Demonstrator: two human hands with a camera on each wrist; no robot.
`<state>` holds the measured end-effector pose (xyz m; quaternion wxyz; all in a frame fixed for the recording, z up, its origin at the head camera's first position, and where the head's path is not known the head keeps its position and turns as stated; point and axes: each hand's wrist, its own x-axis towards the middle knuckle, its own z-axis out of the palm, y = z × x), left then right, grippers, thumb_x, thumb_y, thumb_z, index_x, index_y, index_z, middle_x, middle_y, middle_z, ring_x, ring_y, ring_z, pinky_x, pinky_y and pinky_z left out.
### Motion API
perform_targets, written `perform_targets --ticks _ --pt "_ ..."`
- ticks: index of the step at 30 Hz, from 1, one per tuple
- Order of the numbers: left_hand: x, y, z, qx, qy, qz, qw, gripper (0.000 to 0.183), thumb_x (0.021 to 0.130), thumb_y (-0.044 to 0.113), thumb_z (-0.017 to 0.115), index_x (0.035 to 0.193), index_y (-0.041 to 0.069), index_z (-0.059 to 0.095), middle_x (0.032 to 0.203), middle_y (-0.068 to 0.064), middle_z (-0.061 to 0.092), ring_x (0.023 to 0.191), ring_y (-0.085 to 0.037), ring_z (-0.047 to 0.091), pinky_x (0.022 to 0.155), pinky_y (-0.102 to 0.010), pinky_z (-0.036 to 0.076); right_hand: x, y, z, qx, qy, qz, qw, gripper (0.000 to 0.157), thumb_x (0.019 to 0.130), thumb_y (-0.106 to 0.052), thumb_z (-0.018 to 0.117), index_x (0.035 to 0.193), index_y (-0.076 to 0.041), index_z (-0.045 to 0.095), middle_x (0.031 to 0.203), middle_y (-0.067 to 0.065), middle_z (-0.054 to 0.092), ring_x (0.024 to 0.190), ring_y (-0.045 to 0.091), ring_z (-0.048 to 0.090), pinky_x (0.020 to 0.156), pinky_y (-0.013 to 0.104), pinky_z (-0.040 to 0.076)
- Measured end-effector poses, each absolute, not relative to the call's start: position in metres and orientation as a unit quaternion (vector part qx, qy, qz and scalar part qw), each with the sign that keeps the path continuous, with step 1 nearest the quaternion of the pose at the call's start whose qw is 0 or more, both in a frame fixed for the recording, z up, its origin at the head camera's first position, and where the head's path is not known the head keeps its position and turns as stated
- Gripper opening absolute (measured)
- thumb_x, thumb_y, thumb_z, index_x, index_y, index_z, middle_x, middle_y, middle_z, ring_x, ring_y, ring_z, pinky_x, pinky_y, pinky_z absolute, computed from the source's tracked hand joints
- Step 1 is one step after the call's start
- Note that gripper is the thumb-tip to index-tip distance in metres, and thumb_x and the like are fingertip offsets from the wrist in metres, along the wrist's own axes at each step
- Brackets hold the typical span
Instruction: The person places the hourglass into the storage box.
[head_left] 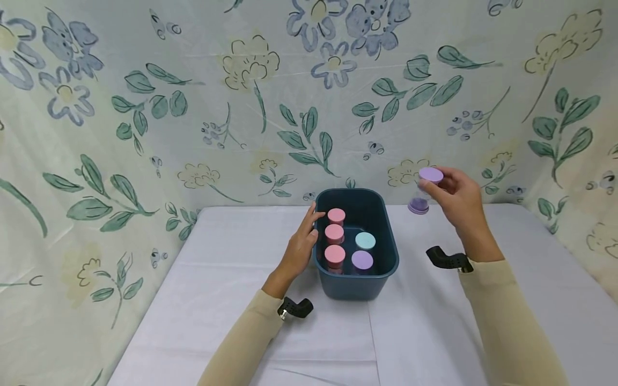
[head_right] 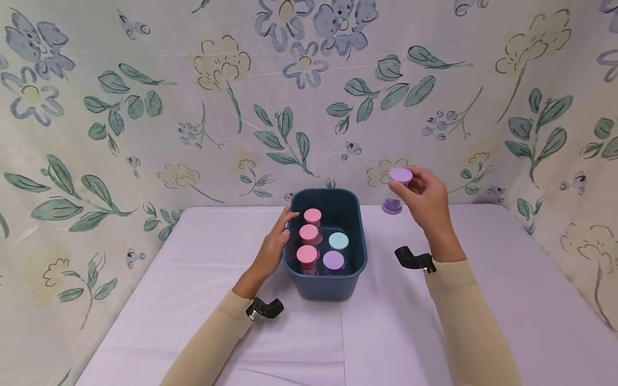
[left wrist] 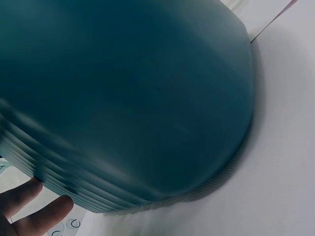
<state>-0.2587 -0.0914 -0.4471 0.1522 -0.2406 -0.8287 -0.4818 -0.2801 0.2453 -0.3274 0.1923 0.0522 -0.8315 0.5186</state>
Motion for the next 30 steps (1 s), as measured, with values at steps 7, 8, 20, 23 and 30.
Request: perform_targets --ticks 7,8,20,23,30 --pt "-0.258 -0.09 -0.449 -0.244 -0.827 -0.485 0.147 0.048 0.102 0.039 0.024 0.146 0.024 0.036 0.162 0.003 0.012 0.145 -0.013 0.017 0.111 -0.048 0.029 -0.279 0.231 -0.318 0.094 -0.832 0.52 0.169 0.058 0.087 -0.038 0.068 0.137 -0.013 0.051 0.13 0.011 0.06 0.112 0.023 0.058 0.098 0.047 0.045" --pt "-0.258 -0.09 -0.449 -0.243 -0.828 -0.484 0.146 0.048 0.102 0.039 0.024 0.146 0.024 0.036 0.162 0.004 0.011 0.145 -0.012 0.016 0.111 -0.048 0.028 -0.279 0.229 -0.316 0.101 -0.831 0.521 0.166 0.057 0.088 -0.038 0.068 0.136 -0.013 0.052 0.13 0.011 0.06 0.112 0.023 0.058 0.098 0.046 0.046" --pt "-0.259 -0.092 -0.447 -0.243 -0.825 -0.487 0.152 0.048 0.102 0.038 0.025 0.146 0.024 0.037 0.162 -0.002 0.012 0.146 -0.016 0.017 0.109 -0.053 0.03 -0.281 0.198 -0.304 0.188 -0.819 0.529 0.116 0.05 0.089 -0.028 0.069 0.131 -0.006 0.052 0.123 0.012 0.063 0.106 0.019 0.06 0.093 0.025 0.049" --pt "-0.259 -0.092 -0.446 -0.244 -0.823 -0.491 0.149 0.047 0.102 0.037 0.026 0.146 0.023 0.037 0.162 0.001 0.012 0.146 -0.015 0.016 0.109 -0.051 0.03 -0.283 0.191 -0.304 0.196 -0.825 0.519 0.104 0.053 0.089 -0.029 0.069 0.132 -0.005 0.051 0.124 0.013 0.062 0.108 0.021 0.06 0.094 0.031 0.049" --pt "-0.259 -0.092 -0.446 -0.247 -0.822 -0.49 0.152 0.048 0.102 0.039 0.025 0.146 0.023 0.036 0.162 0.005 0.011 0.146 -0.013 0.016 0.11 -0.049 0.029 -0.289 0.183 -0.303 0.201 -0.833 0.512 0.065 0.059 0.086 -0.034 0.072 0.133 -0.008 0.05 0.126 0.01 0.06 0.113 0.025 0.058 0.095 0.043 0.048"
